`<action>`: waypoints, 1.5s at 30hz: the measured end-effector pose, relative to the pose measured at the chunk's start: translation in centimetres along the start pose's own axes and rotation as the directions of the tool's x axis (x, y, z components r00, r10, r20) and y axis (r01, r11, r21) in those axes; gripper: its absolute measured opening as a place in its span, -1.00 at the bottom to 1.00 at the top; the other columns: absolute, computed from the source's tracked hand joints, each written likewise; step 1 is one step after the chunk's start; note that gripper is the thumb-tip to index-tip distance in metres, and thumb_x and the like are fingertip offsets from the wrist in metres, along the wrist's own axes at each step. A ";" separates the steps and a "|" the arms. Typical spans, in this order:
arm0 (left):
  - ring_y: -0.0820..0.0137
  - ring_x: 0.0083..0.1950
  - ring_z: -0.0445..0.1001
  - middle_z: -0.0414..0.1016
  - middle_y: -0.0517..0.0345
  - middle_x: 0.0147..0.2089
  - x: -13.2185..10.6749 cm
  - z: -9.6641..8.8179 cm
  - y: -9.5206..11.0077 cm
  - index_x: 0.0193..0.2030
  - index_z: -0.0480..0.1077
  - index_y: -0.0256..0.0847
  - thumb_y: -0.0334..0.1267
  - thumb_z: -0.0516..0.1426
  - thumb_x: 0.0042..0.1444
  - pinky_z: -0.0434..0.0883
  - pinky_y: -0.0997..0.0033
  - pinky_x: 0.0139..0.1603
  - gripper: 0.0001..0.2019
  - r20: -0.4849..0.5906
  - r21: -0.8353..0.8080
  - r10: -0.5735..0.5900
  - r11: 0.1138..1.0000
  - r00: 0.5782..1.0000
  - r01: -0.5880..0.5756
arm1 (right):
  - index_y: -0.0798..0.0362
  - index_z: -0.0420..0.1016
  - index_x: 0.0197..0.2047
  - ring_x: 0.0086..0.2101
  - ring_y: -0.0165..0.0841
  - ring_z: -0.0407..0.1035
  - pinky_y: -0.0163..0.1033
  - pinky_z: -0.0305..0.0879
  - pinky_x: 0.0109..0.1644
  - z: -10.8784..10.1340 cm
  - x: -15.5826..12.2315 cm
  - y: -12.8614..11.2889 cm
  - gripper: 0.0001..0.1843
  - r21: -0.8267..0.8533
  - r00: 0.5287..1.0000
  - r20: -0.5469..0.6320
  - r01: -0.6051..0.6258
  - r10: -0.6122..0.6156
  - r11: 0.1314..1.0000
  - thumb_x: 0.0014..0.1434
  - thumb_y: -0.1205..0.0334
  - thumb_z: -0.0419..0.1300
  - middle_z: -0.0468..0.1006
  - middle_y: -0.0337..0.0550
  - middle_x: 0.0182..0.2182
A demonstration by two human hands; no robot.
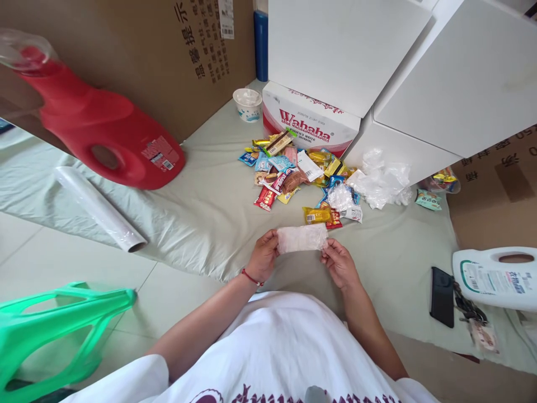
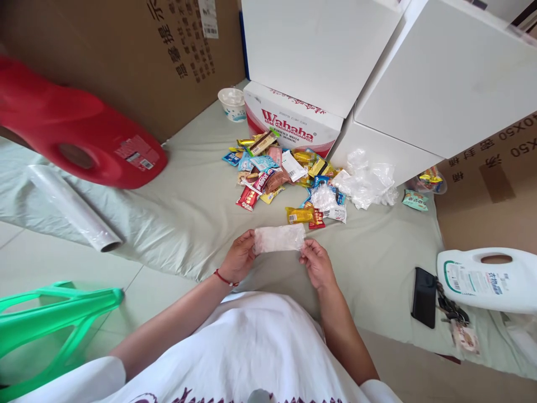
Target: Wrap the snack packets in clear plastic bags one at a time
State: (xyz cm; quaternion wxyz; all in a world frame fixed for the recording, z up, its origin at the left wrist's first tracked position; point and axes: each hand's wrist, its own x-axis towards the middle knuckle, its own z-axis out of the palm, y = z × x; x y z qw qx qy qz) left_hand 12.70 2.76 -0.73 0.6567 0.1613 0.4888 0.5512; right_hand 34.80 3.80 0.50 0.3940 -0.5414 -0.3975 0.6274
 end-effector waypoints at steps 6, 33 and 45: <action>0.53 -0.44 0.28 0.33 0.33 -0.46 -0.1 1.0 -0.2 -0.39 0.32 -0.18 0.11 0.37 -0.07 0.29 0.49 -0.40 -0.56 0.021 0.011 0.019 1.000 1.000 -0.019 | -0.09 0.47 0.13 0.07 -0.06 0.33 0.09 0.37 0.10 0.1 -1.5 -0.1 -0.49 -0.650 0.851 -0.017 0.389 -0.525 0.653 0.16 -0.06 0.34 0.43 0.06 0.12; 0.58 -0.54 0.07 0.16 0.40 -0.55 0.1 0.7 1.4 -0.42 0.27 -0.17 0.08 0.34 0.02 0.07 0.53 -0.54 -0.57 0.168 0.121 0.063 0.989 0.984 -0.084 | -0.07 0.58 -0.11 -0.06 -0.19 0.35 -0.01 0.40 0.05 3.0 0.1 -3.4 -0.83 -0.651 0.586 0.442 0.731 -0.678 0.207 0.35 0.35 0.18 0.56 -0.14 -0.26; 0.43 -0.30 0.60 0.50 0.30 -0.40 1.1 0.3 2.7 -0.29 0.22 -0.13 -0.18 0.34 0.07 0.55 0.40 -0.19 -0.66 0.058 -0.275 -0.087 0.956 0.995 0.100 | -0.03 0.57 -0.05 -0.09 -0.18 0.37 -0.02 0.44 -0.01 2.3 -6.3 -1.9 -0.70 -0.639 0.508 0.589 0.769 -0.629 0.023 0.24 0.53 0.23 0.56 -0.12 -0.30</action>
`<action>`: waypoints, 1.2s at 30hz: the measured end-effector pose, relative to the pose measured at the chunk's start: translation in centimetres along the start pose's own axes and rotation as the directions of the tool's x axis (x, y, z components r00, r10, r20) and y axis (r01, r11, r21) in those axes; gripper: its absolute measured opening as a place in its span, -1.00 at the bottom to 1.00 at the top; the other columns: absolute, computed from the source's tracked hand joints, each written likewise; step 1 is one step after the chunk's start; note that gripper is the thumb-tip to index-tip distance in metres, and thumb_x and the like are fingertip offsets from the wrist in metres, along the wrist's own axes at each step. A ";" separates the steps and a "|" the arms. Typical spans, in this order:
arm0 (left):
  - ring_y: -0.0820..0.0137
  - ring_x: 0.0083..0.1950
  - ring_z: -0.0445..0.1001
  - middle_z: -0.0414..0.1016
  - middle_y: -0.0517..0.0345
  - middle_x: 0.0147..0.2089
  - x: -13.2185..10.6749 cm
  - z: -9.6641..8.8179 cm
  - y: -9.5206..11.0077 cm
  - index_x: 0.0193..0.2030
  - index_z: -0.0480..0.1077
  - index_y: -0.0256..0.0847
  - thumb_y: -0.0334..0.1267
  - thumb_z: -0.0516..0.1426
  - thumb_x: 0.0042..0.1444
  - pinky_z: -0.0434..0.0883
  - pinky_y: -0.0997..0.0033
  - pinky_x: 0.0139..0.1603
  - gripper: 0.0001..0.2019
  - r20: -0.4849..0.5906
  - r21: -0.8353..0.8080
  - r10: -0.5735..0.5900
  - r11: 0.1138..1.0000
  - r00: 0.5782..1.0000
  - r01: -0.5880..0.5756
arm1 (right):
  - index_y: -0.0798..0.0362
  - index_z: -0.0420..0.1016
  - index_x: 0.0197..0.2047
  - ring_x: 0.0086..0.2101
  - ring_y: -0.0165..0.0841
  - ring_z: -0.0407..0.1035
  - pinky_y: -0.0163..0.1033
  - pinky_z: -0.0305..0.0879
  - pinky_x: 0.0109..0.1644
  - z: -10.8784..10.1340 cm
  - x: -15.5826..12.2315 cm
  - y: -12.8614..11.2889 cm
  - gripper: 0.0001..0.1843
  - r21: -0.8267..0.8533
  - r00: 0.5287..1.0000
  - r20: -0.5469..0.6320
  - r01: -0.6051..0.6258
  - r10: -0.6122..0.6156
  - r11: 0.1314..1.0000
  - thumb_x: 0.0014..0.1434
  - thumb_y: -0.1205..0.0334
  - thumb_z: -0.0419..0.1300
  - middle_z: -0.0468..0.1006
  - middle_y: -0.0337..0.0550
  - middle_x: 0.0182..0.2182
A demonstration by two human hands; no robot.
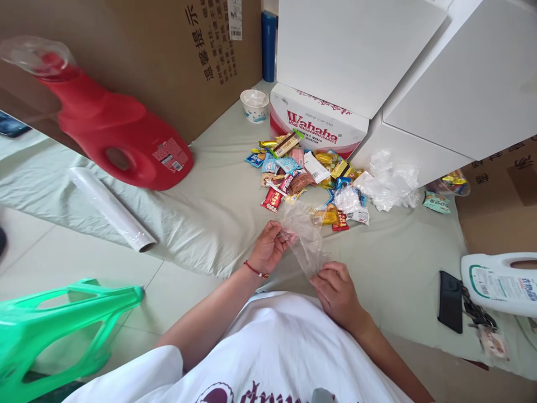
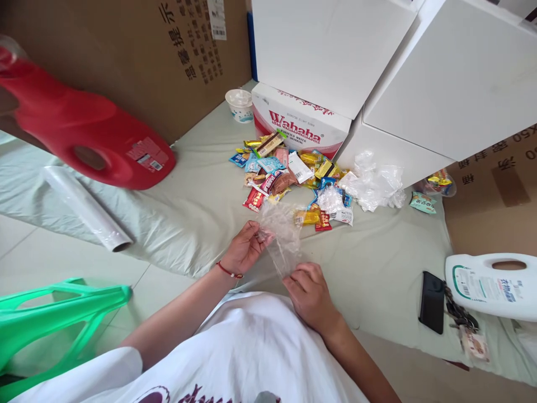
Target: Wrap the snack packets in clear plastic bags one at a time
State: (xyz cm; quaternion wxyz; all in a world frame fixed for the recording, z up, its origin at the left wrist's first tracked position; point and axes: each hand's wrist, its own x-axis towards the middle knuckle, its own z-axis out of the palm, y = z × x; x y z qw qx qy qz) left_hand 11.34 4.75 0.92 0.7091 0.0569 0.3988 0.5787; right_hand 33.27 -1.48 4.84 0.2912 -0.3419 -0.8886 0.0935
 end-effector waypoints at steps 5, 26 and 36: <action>0.41 -0.31 0.61 0.46 0.34 -0.40 -0.2 0.5 -0.2 -0.26 0.23 -0.12 -0.15 0.36 0.04 0.54 0.43 -0.26 -0.64 -0.012 0.026 -0.001 1.000 1.000 0.001 | -0.04 0.55 -0.04 -0.11 -0.22 0.39 -0.06 0.45 -0.03 0.5 -2.1 -0.1 -0.81 0.184 0.983 0.077 -0.178 0.166 0.967 0.32 0.38 0.23 0.58 -0.13 -0.24; 0.50 -0.39 0.46 0.52 0.27 -0.40 -1.8 -0.1 -2.1 -0.27 0.45 -0.24 -0.30 0.47 -0.31 0.39 0.49 -0.29 -0.57 0.020 0.302 -0.003 0.953 1.000 -0.003 | 0.01 0.47 -0.35 -0.53 -0.40 0.25 -0.29 0.15 -0.44 5.4 8.0 5.7 -0.66 0.562 0.648 0.081 -0.657 0.757 0.502 0.13 -0.12 0.25 0.40 -0.30 -0.57; 0.53 -0.51 0.41 0.35 0.33 -0.52 -0.3 -1.3 0.0 -0.37 0.29 -0.18 -0.39 0.20 -0.20 0.33 0.55 -0.50 -0.79 -0.148 0.045 -0.101 0.993 0.984 0.109 | -0.01 0.36 -0.34 -0.51 -0.44 0.28 -0.34 0.26 -0.47 1.3 -2.5 4.7 -0.55 0.841 0.337 0.202 -0.542 0.920 0.014 0.03 -0.16 0.42 0.32 -0.37 -0.52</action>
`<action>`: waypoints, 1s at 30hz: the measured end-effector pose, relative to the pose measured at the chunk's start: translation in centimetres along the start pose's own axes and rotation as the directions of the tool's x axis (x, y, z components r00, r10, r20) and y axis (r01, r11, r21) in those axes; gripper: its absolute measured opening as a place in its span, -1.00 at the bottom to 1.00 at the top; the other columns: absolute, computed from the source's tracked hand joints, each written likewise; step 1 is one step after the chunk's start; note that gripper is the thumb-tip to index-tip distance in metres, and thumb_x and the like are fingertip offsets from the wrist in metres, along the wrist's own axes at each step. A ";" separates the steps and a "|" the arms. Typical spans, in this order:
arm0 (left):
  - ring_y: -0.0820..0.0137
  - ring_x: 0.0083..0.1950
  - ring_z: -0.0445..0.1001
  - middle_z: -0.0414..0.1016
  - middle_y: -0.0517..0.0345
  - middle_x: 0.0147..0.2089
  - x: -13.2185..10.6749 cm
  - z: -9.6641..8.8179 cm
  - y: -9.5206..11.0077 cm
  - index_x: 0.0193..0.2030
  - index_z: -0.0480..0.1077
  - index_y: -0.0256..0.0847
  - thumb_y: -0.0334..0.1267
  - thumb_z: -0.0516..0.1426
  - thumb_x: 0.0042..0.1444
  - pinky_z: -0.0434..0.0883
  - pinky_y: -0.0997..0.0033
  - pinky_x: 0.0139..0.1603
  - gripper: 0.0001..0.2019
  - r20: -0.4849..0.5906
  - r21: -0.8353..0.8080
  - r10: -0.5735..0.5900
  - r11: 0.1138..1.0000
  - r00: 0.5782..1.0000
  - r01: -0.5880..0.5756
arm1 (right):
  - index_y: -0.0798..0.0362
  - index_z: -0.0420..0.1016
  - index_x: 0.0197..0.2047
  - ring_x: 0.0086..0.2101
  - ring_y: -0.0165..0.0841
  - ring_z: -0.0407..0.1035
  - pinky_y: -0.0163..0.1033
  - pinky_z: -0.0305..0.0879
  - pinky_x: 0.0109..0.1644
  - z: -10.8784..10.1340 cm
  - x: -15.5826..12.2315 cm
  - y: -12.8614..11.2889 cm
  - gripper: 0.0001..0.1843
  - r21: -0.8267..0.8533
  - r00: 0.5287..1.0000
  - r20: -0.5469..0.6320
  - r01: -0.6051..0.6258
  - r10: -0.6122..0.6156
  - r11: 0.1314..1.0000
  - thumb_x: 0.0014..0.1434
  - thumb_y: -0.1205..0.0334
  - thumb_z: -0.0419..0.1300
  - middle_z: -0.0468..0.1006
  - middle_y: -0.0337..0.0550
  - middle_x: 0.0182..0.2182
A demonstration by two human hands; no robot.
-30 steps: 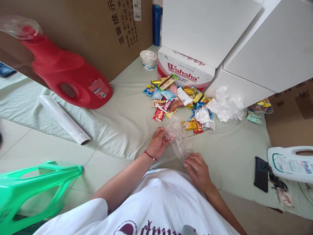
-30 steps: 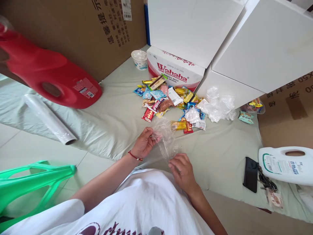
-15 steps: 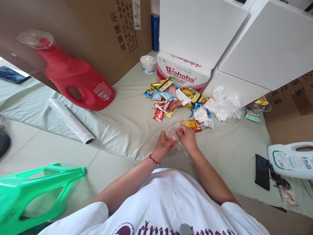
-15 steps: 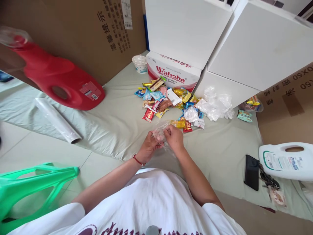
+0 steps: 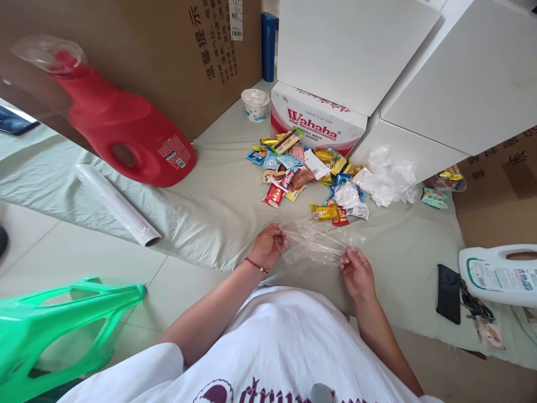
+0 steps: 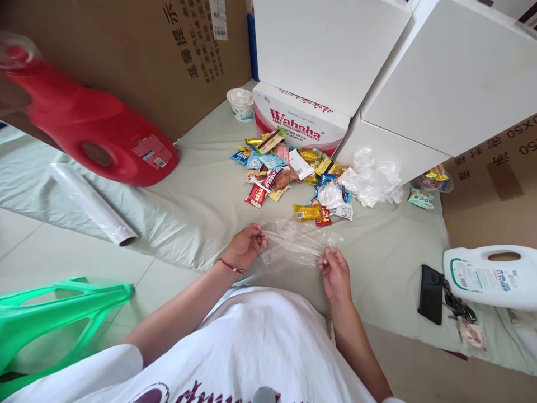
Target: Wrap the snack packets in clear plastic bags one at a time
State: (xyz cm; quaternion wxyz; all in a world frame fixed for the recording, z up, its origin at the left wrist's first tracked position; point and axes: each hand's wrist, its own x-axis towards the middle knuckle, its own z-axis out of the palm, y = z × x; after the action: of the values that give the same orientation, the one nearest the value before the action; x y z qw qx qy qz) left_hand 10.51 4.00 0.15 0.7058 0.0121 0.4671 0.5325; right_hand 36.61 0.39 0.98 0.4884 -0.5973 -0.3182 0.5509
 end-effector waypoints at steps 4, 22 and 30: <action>0.64 -0.68 0.08 0.21 0.40 -0.58 0.2 0.5 -0.1 -0.40 0.23 -0.17 -0.25 0.20 -0.07 -0.04 0.58 -0.66 -0.81 -0.010 0.039 0.027 0.999 1.000 -0.026 | 0.03 0.55 -0.11 -0.31 -0.29 0.43 -0.19 0.42 -0.28 -3.9 -2.6 0.8 -0.48 -0.409 0.998 0.063 0.014 0.012 0.913 0.10 -0.24 0.36 0.56 -0.14 -0.30; 0.56 -0.64 -0.03 0.02 0.45 -0.59 -0.9 -2.1 0.2 -0.29 0.32 -0.11 -0.02 0.19 0.16 -0.08 0.52 -0.63 -0.77 -0.116 0.369 0.412 0.863 0.904 -0.346 | 0.02 0.48 -0.26 -0.53 -0.41 0.20 -0.32 0.17 -0.49 3.5 4.0 -0.1 -0.59 -0.214 0.981 -0.002 0.190 -0.195 0.958 0.10 -0.18 0.29 0.34 -0.35 -0.58; 0.28 -0.13 0.39 0.40 0.09 -0.10 -3.0 -3.5 1.1 -0.05 0.37 -0.11 -0.34 0.29 -0.05 0.36 0.27 -0.02 -0.62 -0.034 0.770 0.811 0.394 0.584 -0.503 | 0.02 0.47 -0.25 -0.59 -0.38 0.30 -0.32 0.11 -0.59 1.7 2.2 2.5 -0.58 -0.259 0.996 -0.066 0.044 -0.063 0.965 0.09 -0.18 0.31 0.36 -0.36 -0.60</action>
State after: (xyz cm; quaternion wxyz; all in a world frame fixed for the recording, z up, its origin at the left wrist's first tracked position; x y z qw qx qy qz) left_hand 7.41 0.52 0.67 0.2530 0.3512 0.7172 0.5462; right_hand 34.98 1.99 -1.93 0.4328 -0.6667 -0.3847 0.4693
